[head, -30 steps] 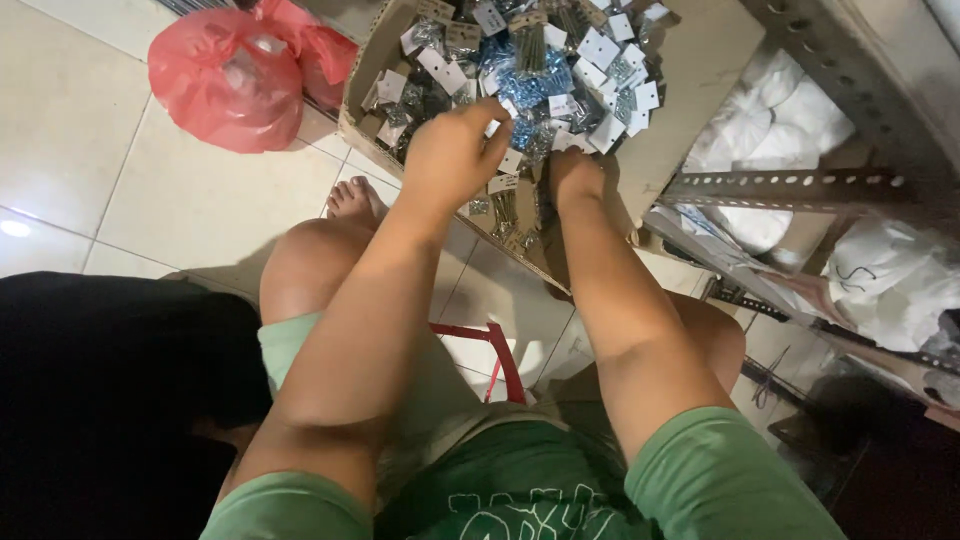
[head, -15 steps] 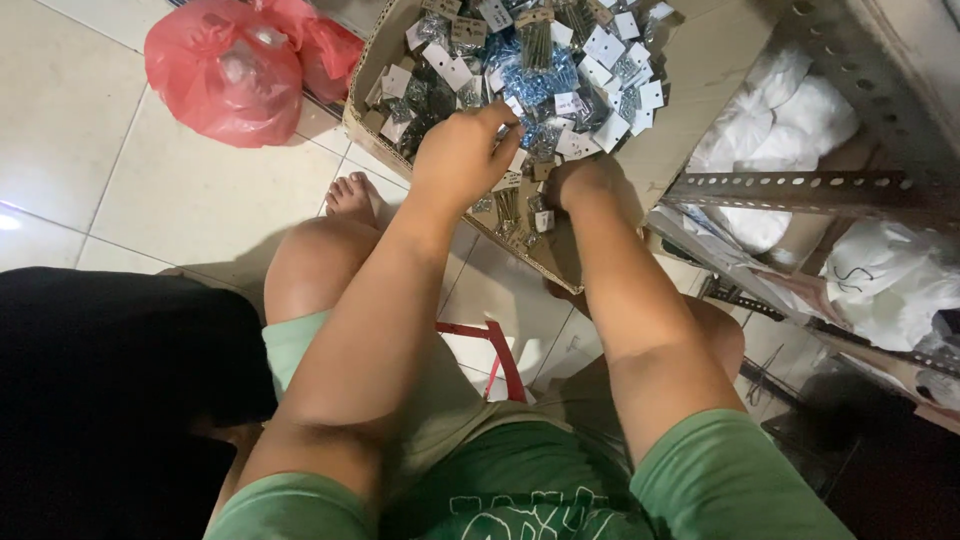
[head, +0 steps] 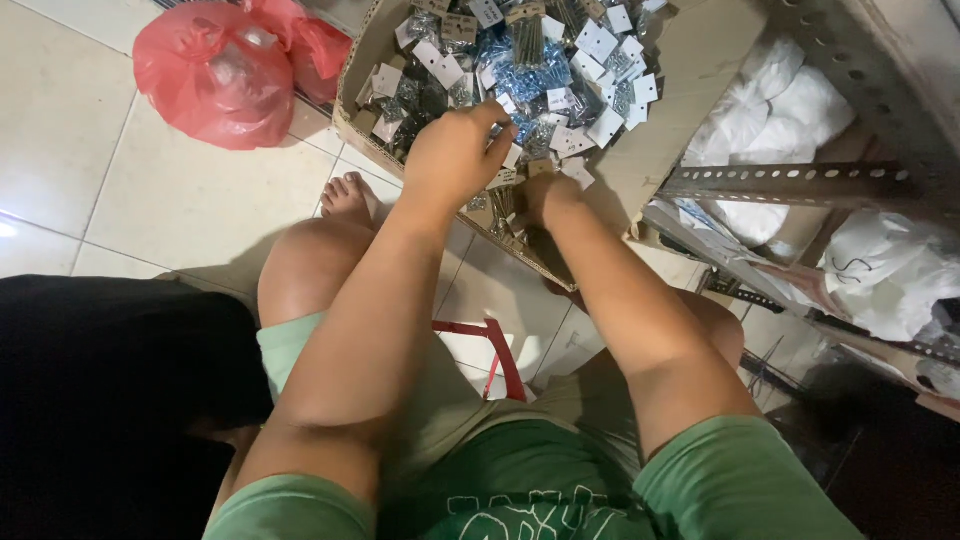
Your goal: Stocking small hardware items from a box onto a display rack
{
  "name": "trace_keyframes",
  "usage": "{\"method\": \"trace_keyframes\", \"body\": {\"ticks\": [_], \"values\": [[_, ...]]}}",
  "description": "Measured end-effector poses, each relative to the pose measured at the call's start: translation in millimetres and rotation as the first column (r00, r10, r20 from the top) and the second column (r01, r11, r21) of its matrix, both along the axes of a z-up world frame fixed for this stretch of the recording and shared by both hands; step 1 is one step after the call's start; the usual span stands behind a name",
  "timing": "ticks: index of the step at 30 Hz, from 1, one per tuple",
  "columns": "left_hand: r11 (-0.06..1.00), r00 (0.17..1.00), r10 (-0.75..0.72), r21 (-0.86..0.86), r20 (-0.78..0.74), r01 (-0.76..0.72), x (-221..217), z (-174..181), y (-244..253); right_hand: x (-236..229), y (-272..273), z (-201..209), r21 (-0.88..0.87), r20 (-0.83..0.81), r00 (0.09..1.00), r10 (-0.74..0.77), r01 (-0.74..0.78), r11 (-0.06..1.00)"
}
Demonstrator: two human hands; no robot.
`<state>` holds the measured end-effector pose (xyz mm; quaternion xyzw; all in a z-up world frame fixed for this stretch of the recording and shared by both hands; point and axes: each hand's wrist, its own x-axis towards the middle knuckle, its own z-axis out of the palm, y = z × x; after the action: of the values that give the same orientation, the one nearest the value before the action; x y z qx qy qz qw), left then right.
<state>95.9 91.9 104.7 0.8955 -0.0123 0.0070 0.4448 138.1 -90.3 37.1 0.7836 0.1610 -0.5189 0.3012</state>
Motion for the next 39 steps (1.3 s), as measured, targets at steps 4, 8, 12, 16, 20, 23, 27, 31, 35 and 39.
{"method": "trace_keyframes", "body": {"ticks": [4, 8, 12, 16, 20, 23, 27, 31, 35, 39], "values": [[1.000, 1.000, -0.014, 0.002, -0.024, 0.014, 1.3, 11.4, 3.6, -14.7, -3.2, -17.2, 0.094, -0.144, 0.988, 0.059, -0.046, 0.995], [0.990, 0.990, -0.105, -0.104, -0.090, 0.096, 2.0, 9.8, 5.6, -12.4, -39.2, -31.1, 0.328, 0.142, 0.985, 0.094, -0.136, 0.935], [0.989, 0.989, -0.130, -0.085, -0.066, 0.124, -0.4, 23.2, 3.3, 15.8, -47.3, 30.2, 0.542, 0.161, 0.957, -0.239, 0.117, 0.833], [0.950, 0.948, -0.295, -0.144, -0.119, 0.277, -1.3, 25.7, -5.8, 37.2, -22.1, 133.0, 0.783, 0.023, 0.959, -0.282, 0.159, 0.601], [0.961, 0.936, -0.266, -0.137, -0.233, 0.239, 6.3, 13.6, -12.3, 62.4, -18.8, 136.8, 0.815, -0.099, 0.899, -0.427, 0.320, 0.484], [0.989, 0.985, -0.106, -0.118, -0.136, 0.091, 8.8, 5.4, -6.3, 56.7, -13.4, 136.6, 0.783, -0.065, 0.847, -0.527, 0.371, 0.499], [0.994, 0.990, 0.105, -0.031, -0.093, -0.108, 13.5, -8.9, -0.7, 31.4, 3.6, 125.6, 0.390, 0.116, 0.833, -0.541, 0.462, 0.796], [0.990, 0.987, 0.121, -0.056, -0.102, -0.127, 13.6, -7.1, -0.4, -1.4, 27.6, 153.4, 0.395, 0.335, 0.374, -0.865, 0.777, 0.489], [0.994, 0.991, 0.100, -0.027, -0.091, -0.103, 11.7, -9.3, -2.1, -3.0, 13.8, 119.7, 0.442, 0.338, 0.342, -0.877, 0.765, 0.469], [0.994, 0.991, 0.098, -0.031, -0.091, -0.101, 12.1, -4.8, -2.5, 2.1, 12.0, 111.8, 0.458, 0.339, 0.267, -0.902, 0.791, 0.406]]}}
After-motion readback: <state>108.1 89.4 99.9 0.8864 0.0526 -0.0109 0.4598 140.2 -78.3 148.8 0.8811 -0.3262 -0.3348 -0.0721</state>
